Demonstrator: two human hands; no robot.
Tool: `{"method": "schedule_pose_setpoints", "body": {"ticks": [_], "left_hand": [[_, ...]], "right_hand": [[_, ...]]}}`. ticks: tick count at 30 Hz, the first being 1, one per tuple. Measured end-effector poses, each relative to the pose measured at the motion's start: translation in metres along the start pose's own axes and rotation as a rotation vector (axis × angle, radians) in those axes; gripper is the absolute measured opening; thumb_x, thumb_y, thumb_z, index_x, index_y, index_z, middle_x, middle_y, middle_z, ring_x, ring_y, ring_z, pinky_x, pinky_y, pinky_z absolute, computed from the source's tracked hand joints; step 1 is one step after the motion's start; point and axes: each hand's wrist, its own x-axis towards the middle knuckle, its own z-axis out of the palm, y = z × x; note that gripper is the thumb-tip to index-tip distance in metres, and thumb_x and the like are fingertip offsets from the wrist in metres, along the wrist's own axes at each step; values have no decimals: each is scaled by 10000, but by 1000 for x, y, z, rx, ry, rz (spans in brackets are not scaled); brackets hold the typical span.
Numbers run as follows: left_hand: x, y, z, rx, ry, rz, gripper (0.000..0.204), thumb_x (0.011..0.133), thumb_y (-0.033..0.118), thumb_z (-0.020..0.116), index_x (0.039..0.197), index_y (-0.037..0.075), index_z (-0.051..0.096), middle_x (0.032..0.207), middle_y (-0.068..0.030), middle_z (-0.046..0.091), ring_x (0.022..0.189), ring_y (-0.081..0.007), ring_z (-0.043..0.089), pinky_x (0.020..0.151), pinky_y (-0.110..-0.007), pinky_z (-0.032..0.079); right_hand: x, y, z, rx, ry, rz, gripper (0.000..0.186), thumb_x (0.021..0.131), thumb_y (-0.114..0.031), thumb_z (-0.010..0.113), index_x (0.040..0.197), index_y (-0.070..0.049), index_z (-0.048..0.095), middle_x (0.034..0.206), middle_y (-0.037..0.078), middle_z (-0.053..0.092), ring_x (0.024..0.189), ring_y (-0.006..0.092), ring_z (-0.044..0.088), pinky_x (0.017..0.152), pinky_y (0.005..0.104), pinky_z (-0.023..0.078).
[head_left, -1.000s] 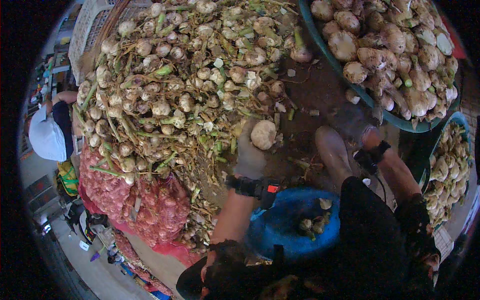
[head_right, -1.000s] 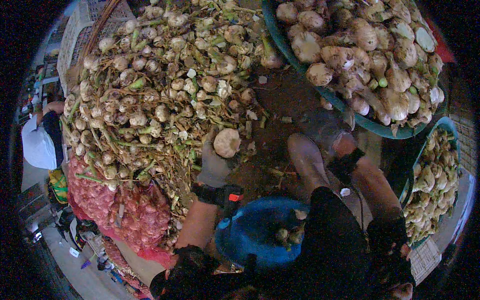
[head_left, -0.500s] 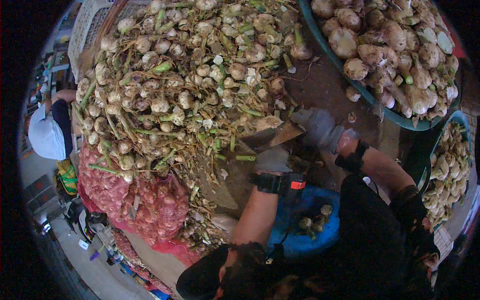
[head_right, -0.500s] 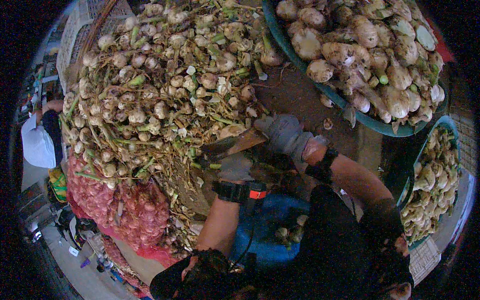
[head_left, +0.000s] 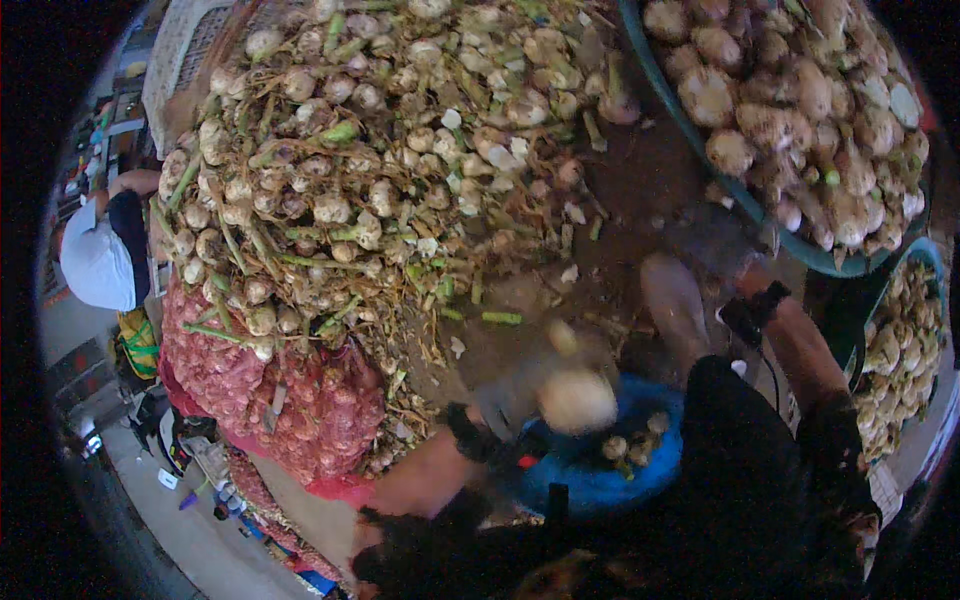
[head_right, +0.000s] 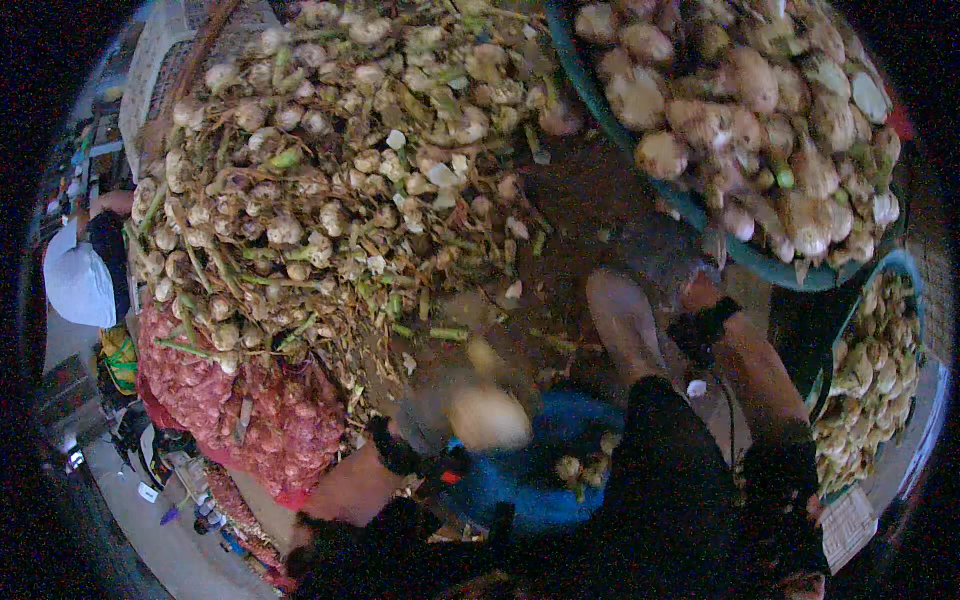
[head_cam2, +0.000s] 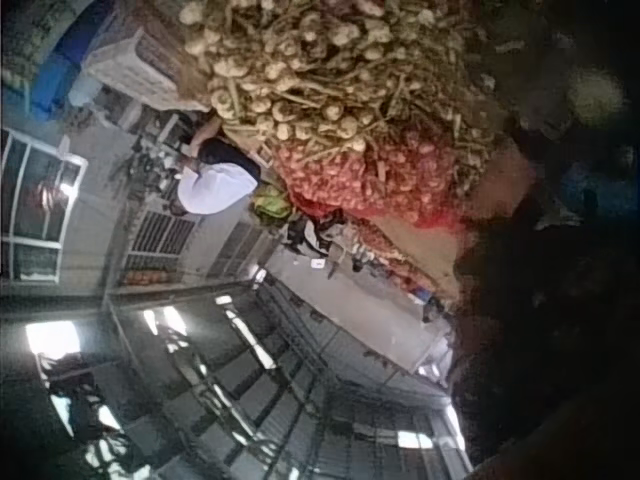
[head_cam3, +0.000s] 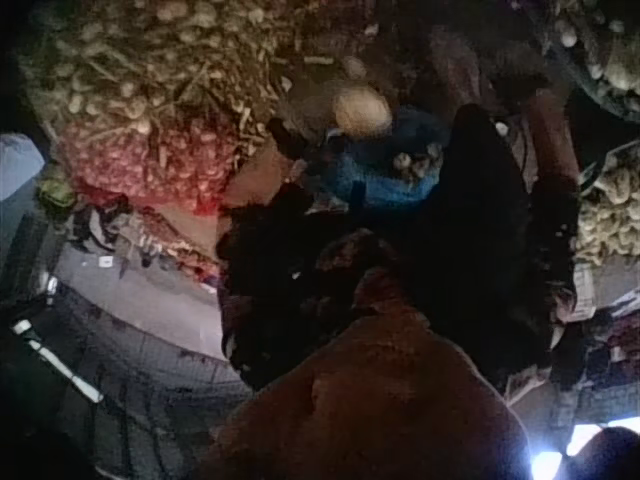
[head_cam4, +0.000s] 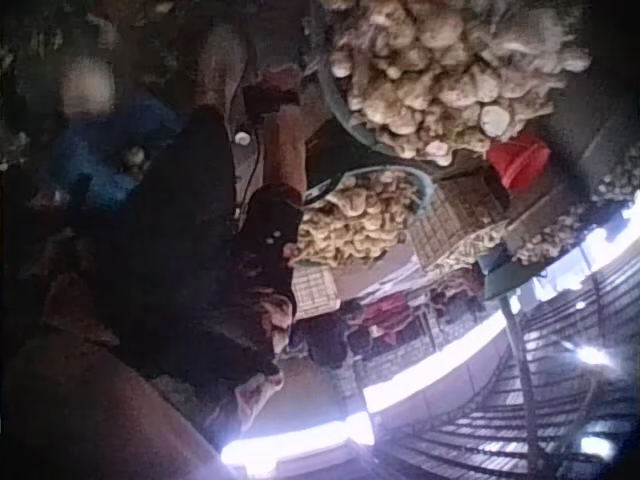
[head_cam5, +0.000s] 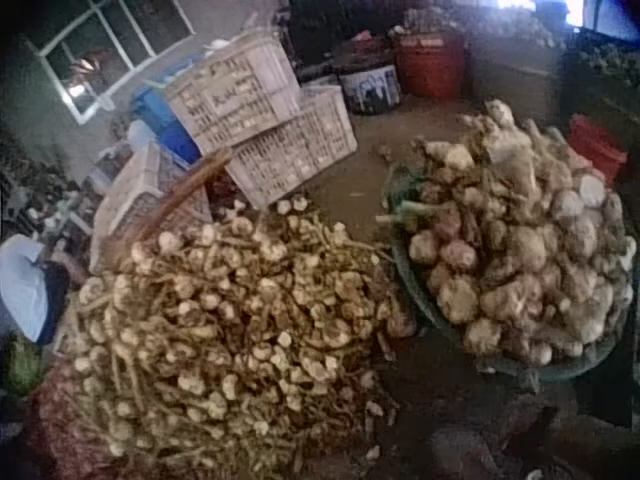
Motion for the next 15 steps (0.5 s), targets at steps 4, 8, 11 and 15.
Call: {"method": "schedule_pose_setpoints", "body": {"ticks": [4, 8, 11, 15], "left_hand": [[28, 47, 39, 1409, 504, 170, 488, 716, 237, 535, 1131, 73, 336, 1072, -94, 445, 958, -232, 484, 767, -372, 426], [65, 127, 9, 2452, 935, 260, 658, 665, 208, 599, 1200, 66, 243, 1138, -105, 390, 944, -255, 493, 747, -375, 431], [104, 131, 8, 2643, 988, -41, 795, 626, 186, 647, 1252, 61, 172, 1187, -114, 350, 933, -273, 499, 732, -378, 435], [97, 106, -22, 2544, 1083, -83, 479, 694, 135, 579, 1118, 89, 362, 1070, -158, 421, 857, -264, 534, 582, -326, 488]], "right_hand": [[-8, 1, 7, 26, -10, 123, 330, 658, -207, 578, 957, -81, 513, 850, 137, 550, 765, 290, 532, 667, 347, 431], [14, -22, 54, 151, -32, 73, 348, 667, -214, 577, 980, -79, 508, 864, 141, 552, 767, 285, 533, 676, 343, 431], [4, -20, 26, 172, 20, 102, 361, 673, -219, 577, 998, -77, 505, 874, 144, 553, 769, 281, 534, 682, 341, 431], [16, -23, 29, 281, 28, 130, 379, 682, -226, 576, 1021, -75, 501, 887, 147, 554, 771, 276, 536, 691, 338, 430]]}}
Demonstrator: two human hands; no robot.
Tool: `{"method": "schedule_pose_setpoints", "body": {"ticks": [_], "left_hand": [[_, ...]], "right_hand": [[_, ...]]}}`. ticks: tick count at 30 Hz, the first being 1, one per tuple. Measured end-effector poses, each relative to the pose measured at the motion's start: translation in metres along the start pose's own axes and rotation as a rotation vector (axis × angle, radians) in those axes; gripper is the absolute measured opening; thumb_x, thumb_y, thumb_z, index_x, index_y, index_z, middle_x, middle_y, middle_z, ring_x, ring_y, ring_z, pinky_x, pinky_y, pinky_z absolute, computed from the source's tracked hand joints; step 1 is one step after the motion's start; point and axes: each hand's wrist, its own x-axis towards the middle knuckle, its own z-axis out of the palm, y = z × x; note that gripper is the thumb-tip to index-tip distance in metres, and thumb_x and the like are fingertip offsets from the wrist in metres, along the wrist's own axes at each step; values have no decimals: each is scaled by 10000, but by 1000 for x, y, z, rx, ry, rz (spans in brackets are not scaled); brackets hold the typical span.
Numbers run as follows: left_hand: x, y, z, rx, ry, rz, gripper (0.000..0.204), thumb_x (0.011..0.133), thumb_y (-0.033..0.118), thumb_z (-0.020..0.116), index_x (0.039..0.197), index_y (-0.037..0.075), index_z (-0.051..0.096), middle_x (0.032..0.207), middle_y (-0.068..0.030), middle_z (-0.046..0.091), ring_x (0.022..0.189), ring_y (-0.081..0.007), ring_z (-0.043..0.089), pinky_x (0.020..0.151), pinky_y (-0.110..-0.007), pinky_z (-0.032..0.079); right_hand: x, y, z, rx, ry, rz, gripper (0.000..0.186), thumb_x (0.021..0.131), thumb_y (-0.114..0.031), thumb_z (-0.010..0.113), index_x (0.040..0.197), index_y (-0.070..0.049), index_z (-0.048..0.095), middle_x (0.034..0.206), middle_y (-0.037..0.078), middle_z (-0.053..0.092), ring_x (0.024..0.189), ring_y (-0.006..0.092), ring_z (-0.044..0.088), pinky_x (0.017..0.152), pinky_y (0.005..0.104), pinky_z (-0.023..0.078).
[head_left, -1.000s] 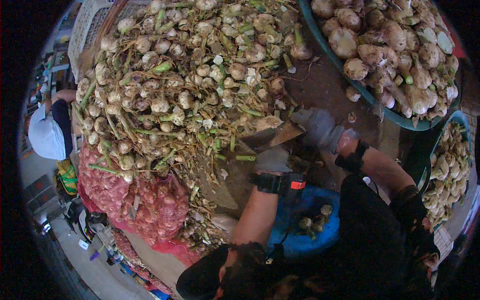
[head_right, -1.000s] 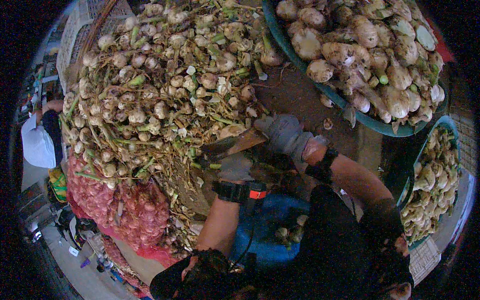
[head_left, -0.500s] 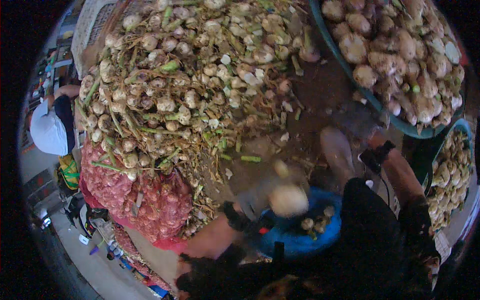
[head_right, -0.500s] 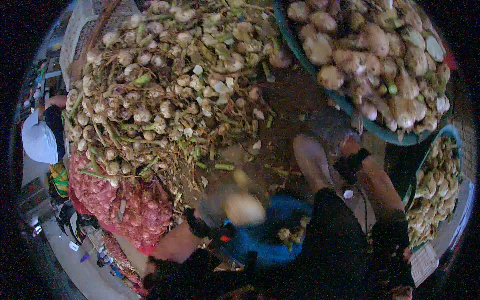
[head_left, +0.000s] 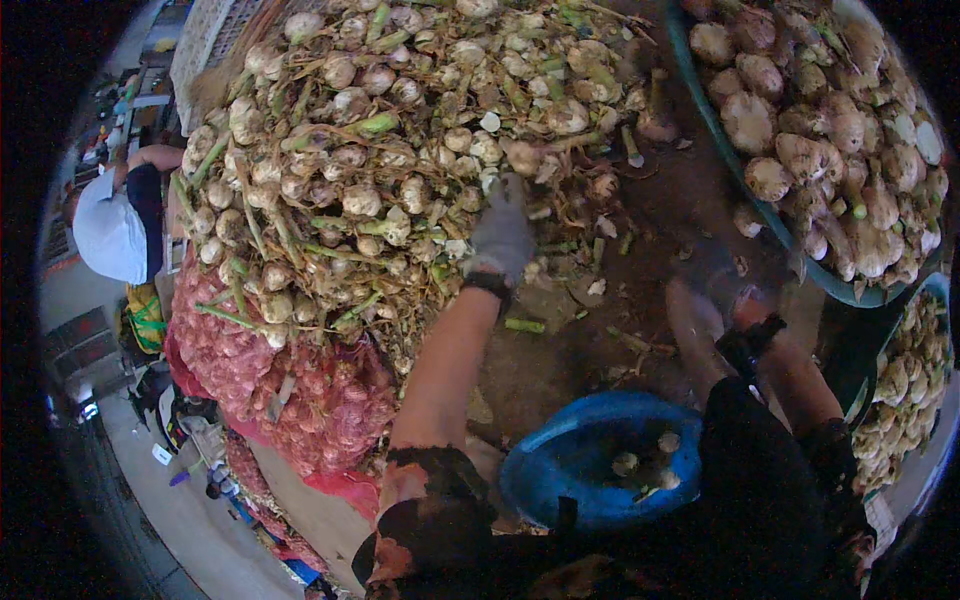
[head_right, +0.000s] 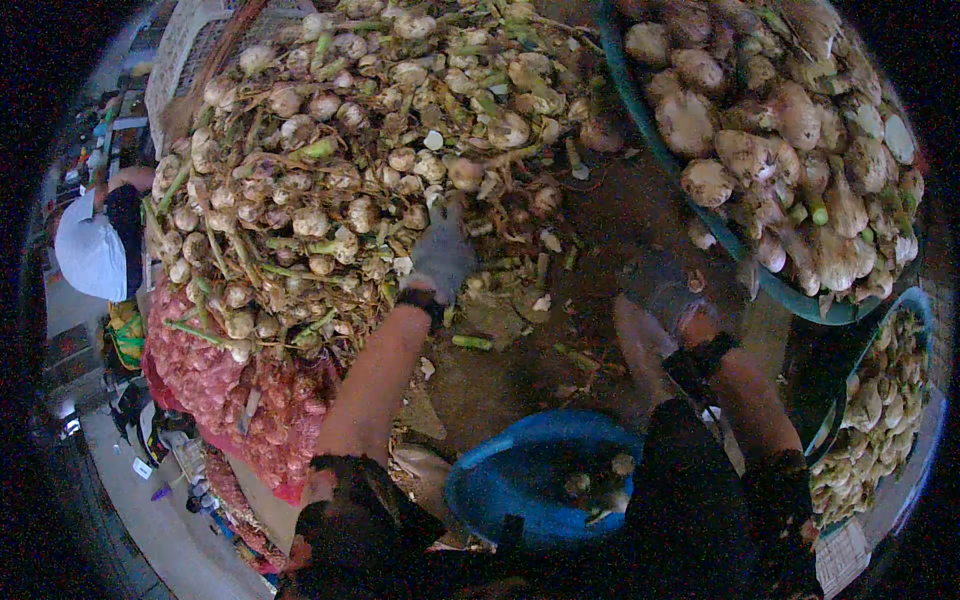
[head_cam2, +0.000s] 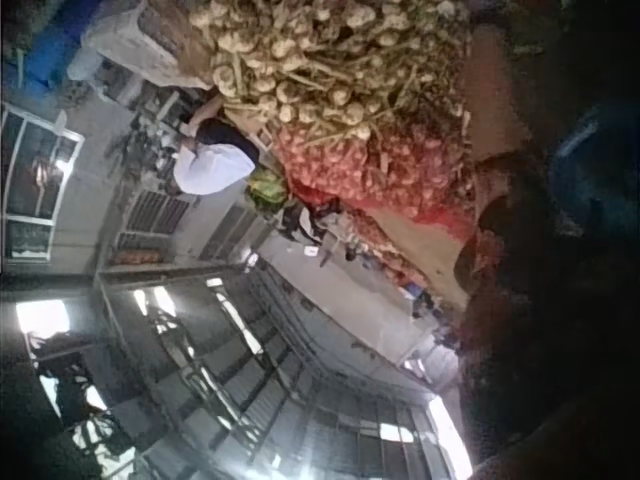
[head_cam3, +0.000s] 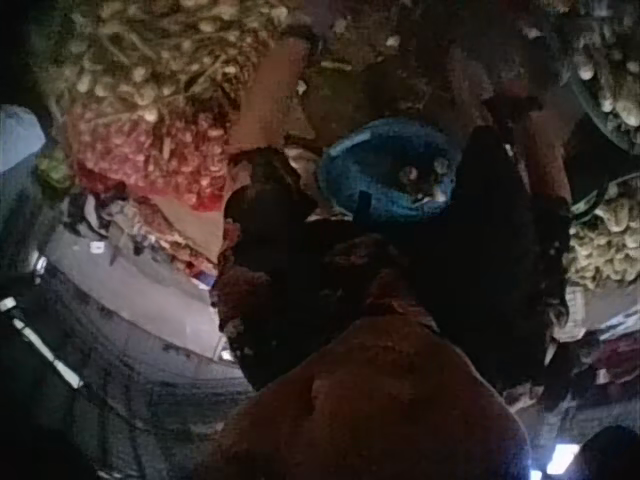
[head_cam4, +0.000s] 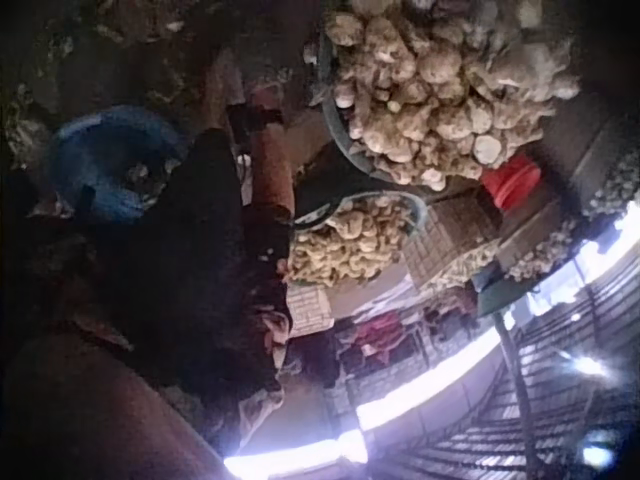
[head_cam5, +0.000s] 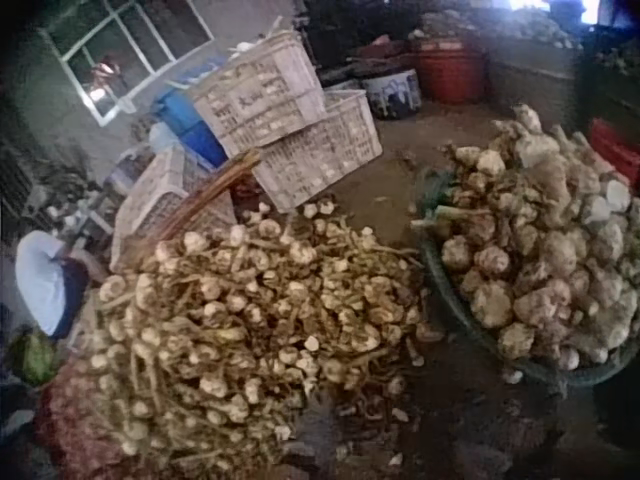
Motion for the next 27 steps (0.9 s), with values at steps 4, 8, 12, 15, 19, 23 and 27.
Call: {"method": "schedule_pose_setpoints", "body": {"ticks": [4, 8, 12, 15, 19, 23, 27], "left_hand": [[-55, -28, 44, -134, 91, 185, 413, 645, 136, 597, 1026, 85, 445, 1053, -171, 409, 763, -321, 547, 610, -388, 462], [-72, -39, 32, -529, 94, -81, 370, 627, 198, 596, 949, 46, 495, 896, -178, 509, 746, -341, 547, 627, -380, 454], [-29, -83, -15, -561, 70, -469, 381, 646, 228, 569, 899, -49, 503, 829, -215, 560, 785, -331, 554, 653, -379, 442], [-25, -107, -3, -470, -91, -398, 409, 671, 256, 582, 901, -69, 489, 741, -198, 562, 687, -289, 559, 591, -351, 441], [-71, -80, -9, -372, -374, -283, 543, 673, 345, 582, 1046, -23, 442, 876, -198, 546, 807, -308, 542, 700, -373, 427], [-126, -97, 8, -273, -439, -59, 502, 678, 357, 567, 1069, 62, 456, 953, -185, 535, 885, -321, 516, 766, -384, 405], [-158, -137, 8, -139, -599, -89, 450, 690, 350, 557, 1043, 84, 471, 950, -190, 536, 863, -321, 523, 731, -392, 416]], "right_hand": [[0, 5, 12, -7, -3, -78, 346, 714, -212, 527, 1026, -63, 503, 833, 155, 562, 746, 300, 541, 674, 373, 434], [-9, 21, 19, -173, 65, -67, 316, 713, -220, 508, 981, -53, 523, 750, 168, 568, 699, 314, 549, 641, 392, 438], [4, 2, 16, -369, -79, 52, 332, 701, -252, 513, 971, -58, 528, 743, 168, 569, 689, 312, 548, 630, 398, 436], [0, -5, 20, -263, 49, -26, 330, 702, -252, 510, 970, -60, 531, 764, 172, 568, 720, 306, 545, 649, 398, 434], [-5, -1, 21, -153, 29, -9, 310, 710, -216, 497, 975, -59, 531, 815, 173, 563, 786, 293, 535, 703, 387, 423], [-15, -6, 2, -305, -49, -95, 327, 717, -203, 492, 1014, -67, 503, 878, 177, 550, 829, 301, 524, 742, 376, 416], [-7, -9, 11, -428, -86, -15, 410, 704, -255, 539, 1059, -66, 461, 959, 200, 528, 894, 306, 509, 757, 363, 413]]}}
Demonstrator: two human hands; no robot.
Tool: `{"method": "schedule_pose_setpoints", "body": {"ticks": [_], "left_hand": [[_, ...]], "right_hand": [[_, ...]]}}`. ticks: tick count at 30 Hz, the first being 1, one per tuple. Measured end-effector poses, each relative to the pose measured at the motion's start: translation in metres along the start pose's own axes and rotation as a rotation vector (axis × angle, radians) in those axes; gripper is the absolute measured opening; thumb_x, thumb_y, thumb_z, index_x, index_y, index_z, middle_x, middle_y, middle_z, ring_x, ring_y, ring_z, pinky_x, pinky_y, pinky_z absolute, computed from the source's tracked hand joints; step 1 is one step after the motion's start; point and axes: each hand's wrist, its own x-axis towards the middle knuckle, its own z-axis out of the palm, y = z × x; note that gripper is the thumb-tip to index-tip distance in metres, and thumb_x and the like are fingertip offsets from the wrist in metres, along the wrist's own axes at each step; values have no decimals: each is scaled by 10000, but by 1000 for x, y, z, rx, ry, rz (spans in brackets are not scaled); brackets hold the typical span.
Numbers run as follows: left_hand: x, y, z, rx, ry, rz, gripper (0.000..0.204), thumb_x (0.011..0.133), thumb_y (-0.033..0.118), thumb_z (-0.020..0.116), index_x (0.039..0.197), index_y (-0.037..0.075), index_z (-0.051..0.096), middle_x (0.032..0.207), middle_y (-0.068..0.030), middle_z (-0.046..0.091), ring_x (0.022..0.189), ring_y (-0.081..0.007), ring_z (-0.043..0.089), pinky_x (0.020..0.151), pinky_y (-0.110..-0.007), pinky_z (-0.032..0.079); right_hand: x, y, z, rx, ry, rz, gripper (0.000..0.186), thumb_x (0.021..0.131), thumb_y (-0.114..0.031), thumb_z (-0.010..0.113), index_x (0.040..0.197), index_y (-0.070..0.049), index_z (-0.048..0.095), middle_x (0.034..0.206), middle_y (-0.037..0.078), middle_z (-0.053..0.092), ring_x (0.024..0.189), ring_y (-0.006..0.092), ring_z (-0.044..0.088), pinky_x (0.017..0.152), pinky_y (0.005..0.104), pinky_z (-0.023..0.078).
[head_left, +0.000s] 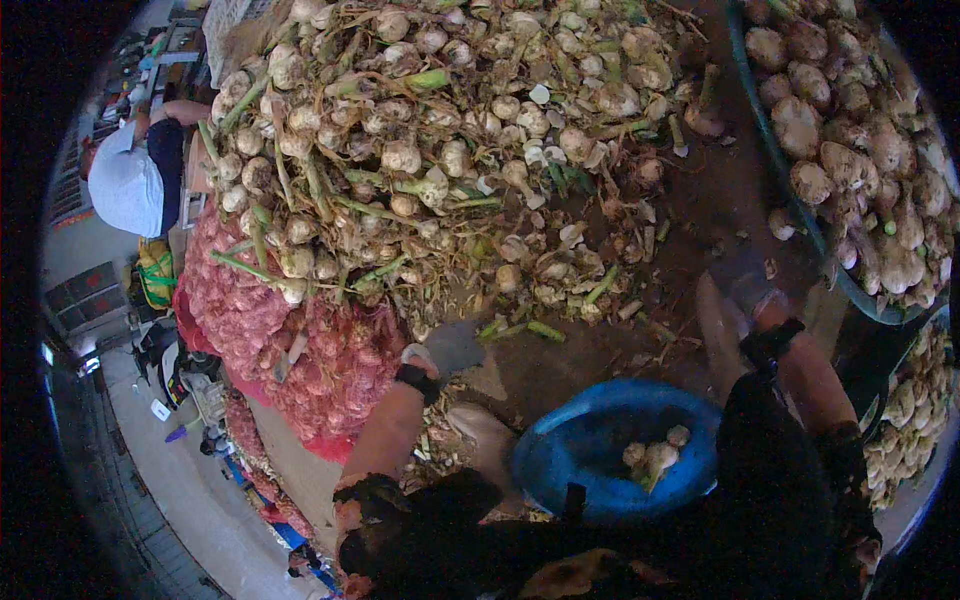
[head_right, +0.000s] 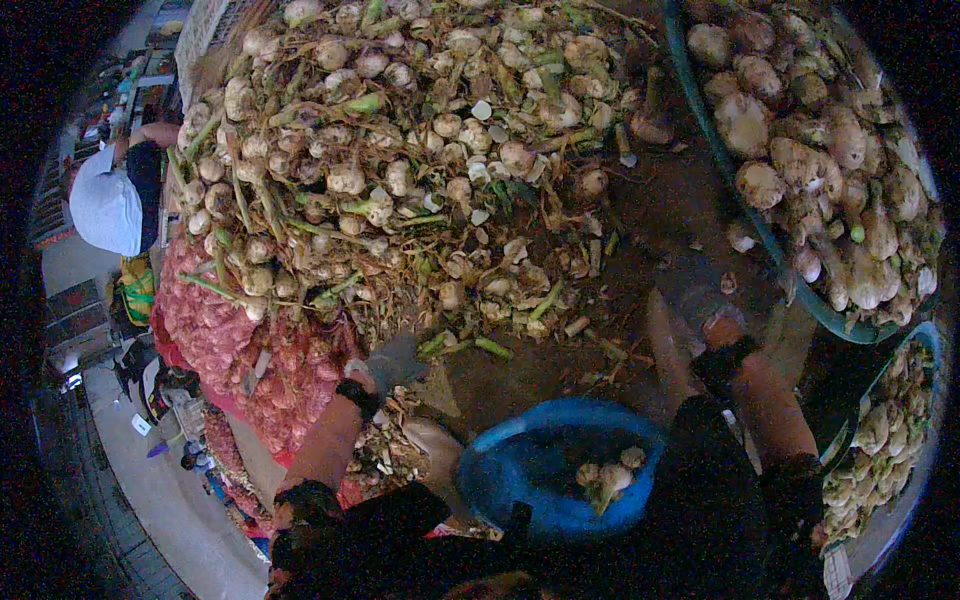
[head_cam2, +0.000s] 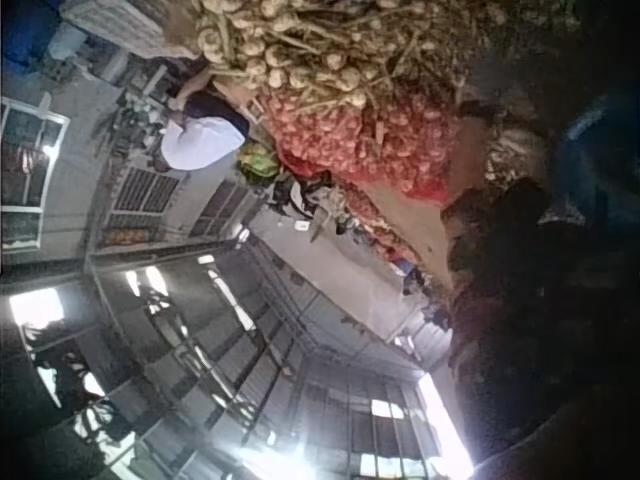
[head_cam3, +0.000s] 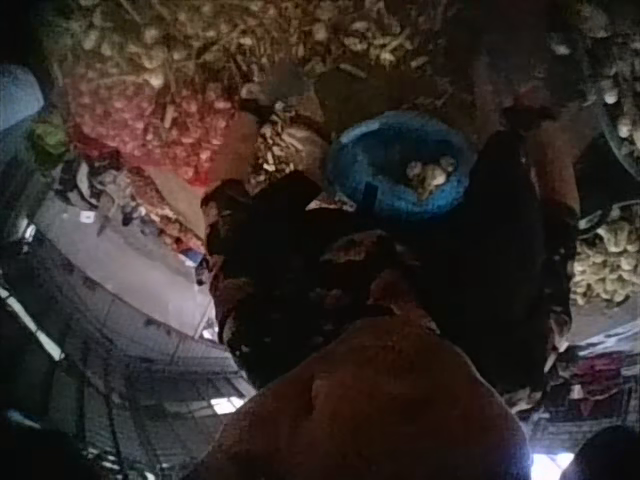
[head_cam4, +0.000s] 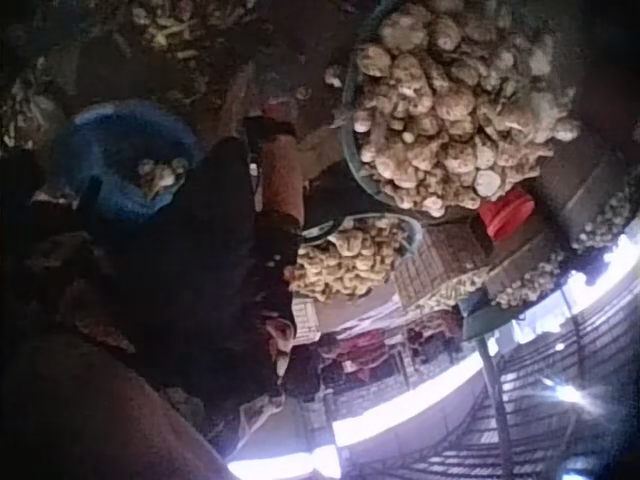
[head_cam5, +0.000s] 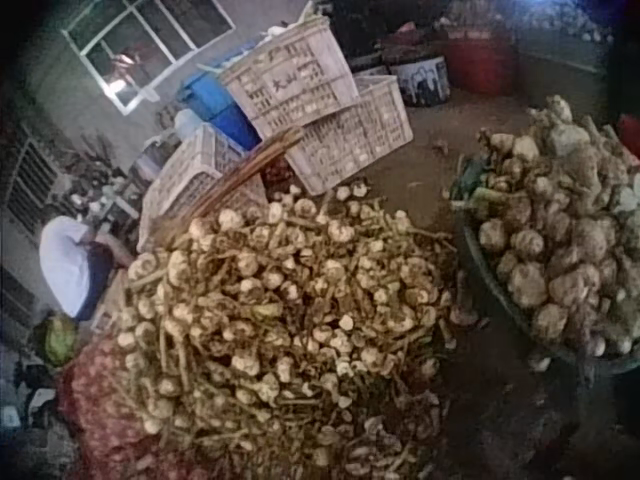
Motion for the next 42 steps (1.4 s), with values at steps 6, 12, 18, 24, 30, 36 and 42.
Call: {"method": "schedule_pose_setpoints", "body": {"ticks": [6, 12, 18, 24, 30, 36, 42], "left_hand": [[12, -24, -28, -463, 279, -142, 429, 707, 260, 538, 1071, 46, 460, 907, -150, 564, 805, -266, 550, 724, -339, 433], [14, 61, -71, -817, 506, 80, 407, 722, 187, 558, 1062, -5, 445, 855, -128, 579, 727, -229, 565, 674, -311, 453], [70, 81, -16, -257, 419, 163, 500, 668, 298, 608, 1053, 12, 463, 913, -184, 543, 816, -275, 541, 719, -343, 418], [54, 72, -39, -313, 347, 42, 478, 684, 280, 589, 1049, 2, 457, 886, -186, 550, 772, -296, 547, 698, -367, 429], [86, 17, -58, 327, 584, -295, 581, 726, 246, 536, 1207, 19, 302, 979, -177, 529, 793, -244, 566, 716, -333, 457], [94, 1, -59, 456, 492, -243, 537, 749, 268, 500, 1208, 49, 327, 1217, -166, 342, 875, -255, 548, 764, -343, 432], [96, -73, 3, 403, 117, -196, 487, 716, 314, 544, 1076, 3, 443, 1092, -146, 456, 911, -289, 520, 776, -322, 425]], "right_hand": [[9, 3, 8, 191, 10, 173, 382, 702, -246, 534, 1049, -100, 468, 929, 194, 536, 875, 313, 511, 757, 380, 407], [2, 11, 21, 133, 211, 71, 364, 708, -243, 529, 1036, -94, 474, 867, 187, 554, 826, 329, 525, 730, 392, 415], [7, -2, 19, 169, 102, 98, 370, 711, -250, 526, 1047, -103, 476, 874, 182, 556, 812, 333, 529, 708, 396, 426], [6, 14, 14, 111, 17, 164, 373, 711, -253, 524, 1054, -111, 479, 874, 181, 558, 803, 334, 532, 699, 398, 431], [9, 10, 22, 61, 32, 111, 376, 711, -245, 526, 1061, -115, 483, 857, 179, 563, 781, 333, 536, 681, 398, 437], [3, 21, 22, 44, 167, 76, 365, 714, -248, 517, 1054, -117, 486, 860, 185, 558, 780, 339, 534, 681, 398, 438], [15, -29, 5, 183, -28, 169, 376, 710, -266, 520, 1045, -96, 493, 866, 190, 555, 784, 341, 529, 679, 402, 435]]}}
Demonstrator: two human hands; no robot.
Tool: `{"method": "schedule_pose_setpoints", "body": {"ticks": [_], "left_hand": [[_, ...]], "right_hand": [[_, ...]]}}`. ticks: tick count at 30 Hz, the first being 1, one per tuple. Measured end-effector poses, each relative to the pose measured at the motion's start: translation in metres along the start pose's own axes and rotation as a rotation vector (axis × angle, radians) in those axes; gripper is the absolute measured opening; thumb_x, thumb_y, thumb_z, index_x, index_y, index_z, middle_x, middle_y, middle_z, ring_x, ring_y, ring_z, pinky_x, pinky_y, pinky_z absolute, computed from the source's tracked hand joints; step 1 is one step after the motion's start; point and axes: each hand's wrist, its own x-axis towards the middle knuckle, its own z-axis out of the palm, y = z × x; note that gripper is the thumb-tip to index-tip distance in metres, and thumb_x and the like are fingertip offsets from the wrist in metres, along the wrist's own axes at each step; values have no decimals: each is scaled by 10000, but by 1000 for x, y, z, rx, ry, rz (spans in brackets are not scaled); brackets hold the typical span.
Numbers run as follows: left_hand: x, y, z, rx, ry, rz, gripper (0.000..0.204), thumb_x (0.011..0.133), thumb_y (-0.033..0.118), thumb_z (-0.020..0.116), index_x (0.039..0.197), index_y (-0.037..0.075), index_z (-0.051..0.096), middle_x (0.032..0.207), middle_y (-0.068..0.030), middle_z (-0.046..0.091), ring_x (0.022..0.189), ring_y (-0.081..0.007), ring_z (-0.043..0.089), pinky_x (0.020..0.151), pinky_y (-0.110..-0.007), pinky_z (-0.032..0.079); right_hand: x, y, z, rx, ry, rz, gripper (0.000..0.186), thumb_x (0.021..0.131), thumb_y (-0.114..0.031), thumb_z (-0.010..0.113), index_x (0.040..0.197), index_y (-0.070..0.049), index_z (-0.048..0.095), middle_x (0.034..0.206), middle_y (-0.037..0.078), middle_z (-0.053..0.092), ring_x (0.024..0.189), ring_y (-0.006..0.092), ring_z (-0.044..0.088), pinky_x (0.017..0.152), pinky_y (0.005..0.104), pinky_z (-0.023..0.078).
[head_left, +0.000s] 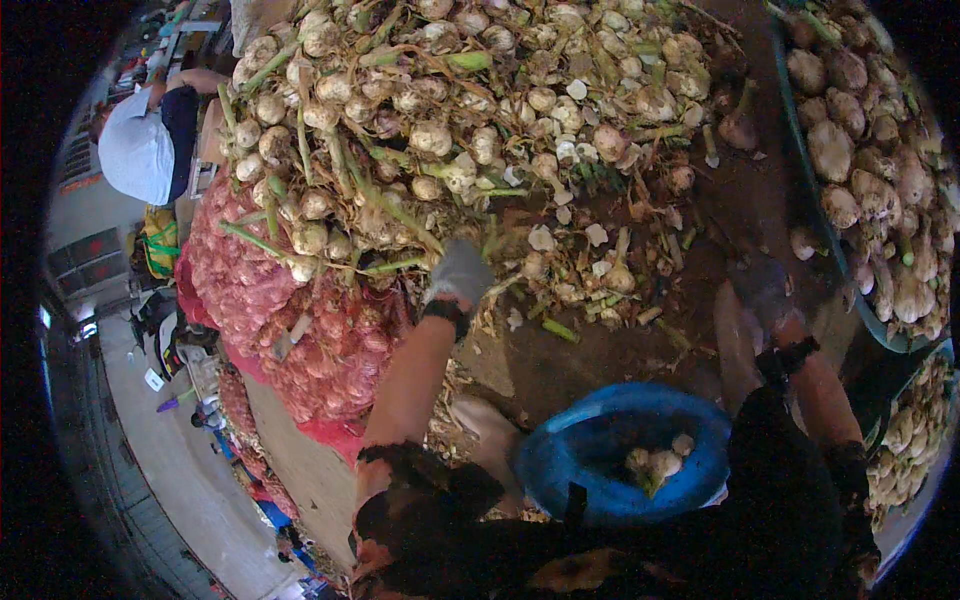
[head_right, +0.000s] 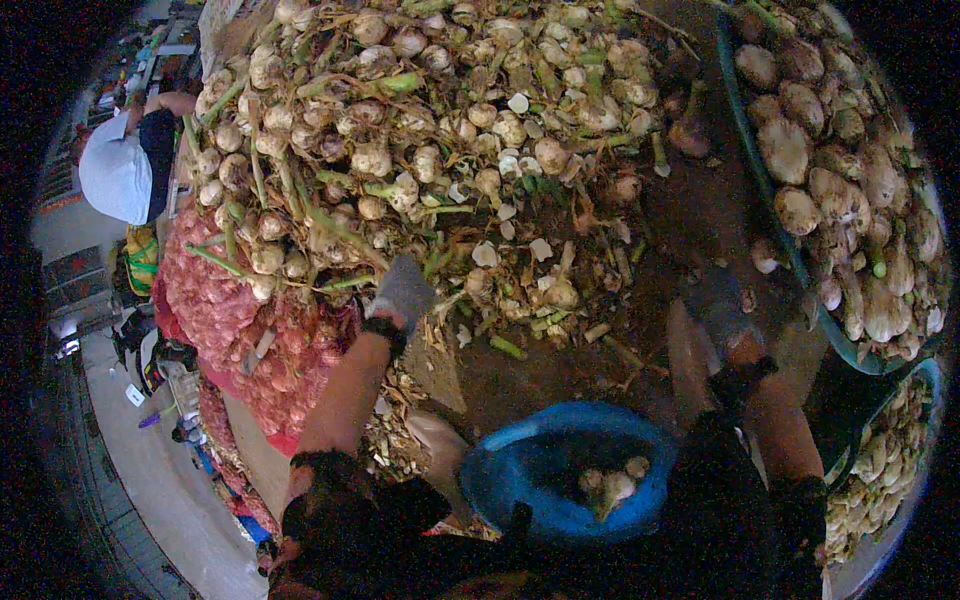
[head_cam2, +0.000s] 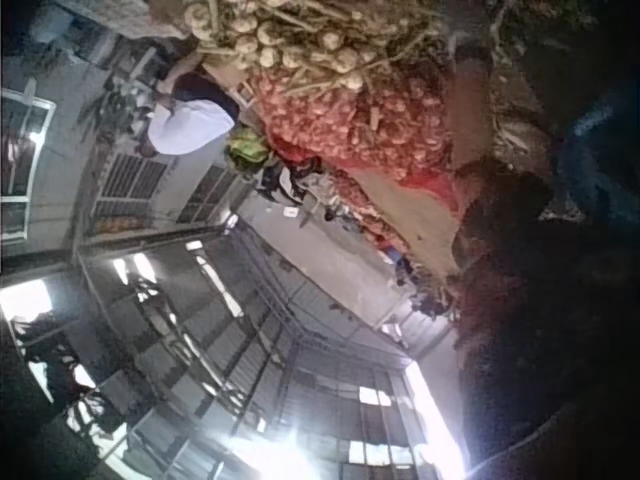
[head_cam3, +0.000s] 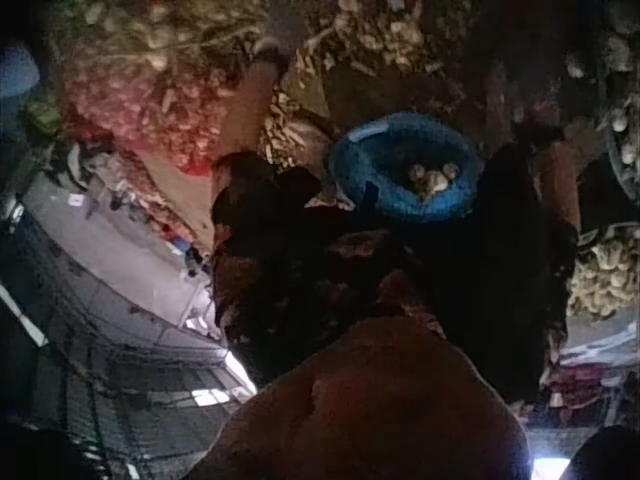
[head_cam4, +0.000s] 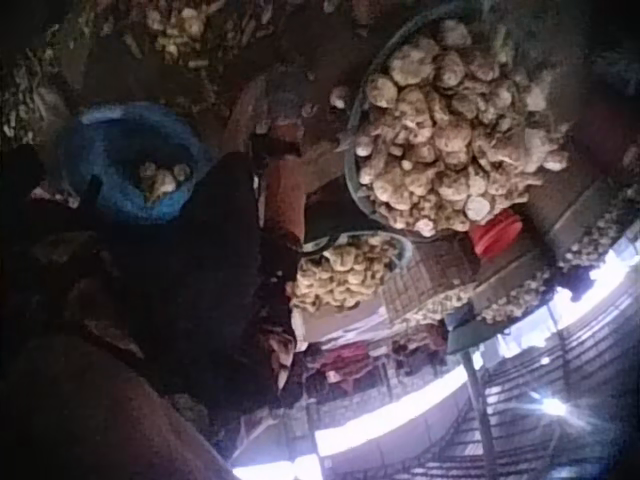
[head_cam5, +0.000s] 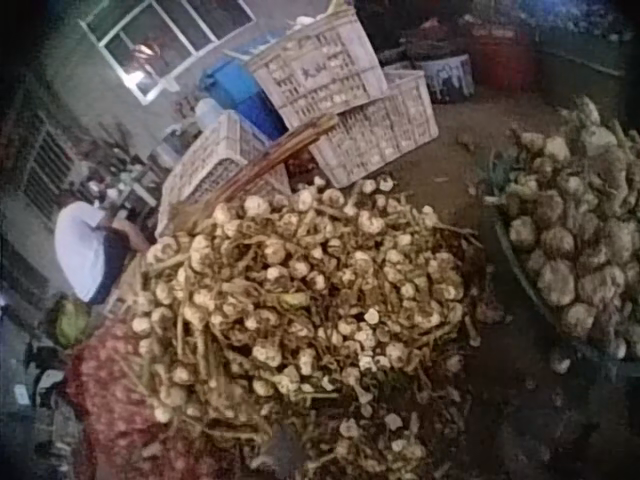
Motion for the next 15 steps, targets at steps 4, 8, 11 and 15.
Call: {"method": "schedule_pose_setpoints", "body": {"ticks": [4, 8, 11, 15], "left_hand": [[-65, 76, -77, -533, -20, 283, 441, 722, 304, 527, 1011, -24, 465, 964, -167, 526, 886, -296, 529, 744, -337, 437], [-37, 68, -78, -749, 258, -141, 433, 723, 295, 521, 1032, -2, 455, 951, -177, 543, 901, -279, 527, 734, -356, 438], [17, 45, -97, -935, 222, -359, 441, 721, 274, 521, 1066, 12, 438, 969, -176, 538, 893, -277, 533, 741, -359, 435], [67, 22, -50, -950, 361, -448, 428, 691, 239, 555, 1009, -28, 451, 917, -182, 540, 817, -271, 546, 699, -345, 440]], "right_hand": [[-8, 55, -5, -17, 122, -26, 380, 703, -279, 526, 1028, -83, 496, 883, 191, 551, 801, 340, 528, 685, 402, 434], [-1, 38, 7, 16, 71, 13, 394, 692, -279, 540, 1012, -56, 486, 879, 202, 547, 810, 345, 528, 692, 394, 434], [1, 37, 2, -58, 39, 22, 402, 687, -286, 548, 1016, -62, 487, 882, 209, 546, 820, 350, 524, 687, 394, 434], [-15, 6, -20, 0, 136, -118, 396, 702, -287, 528, 1023, -61, 484, 885, 192, 548, 834, 329, 523, 719, 393, 422]]}}
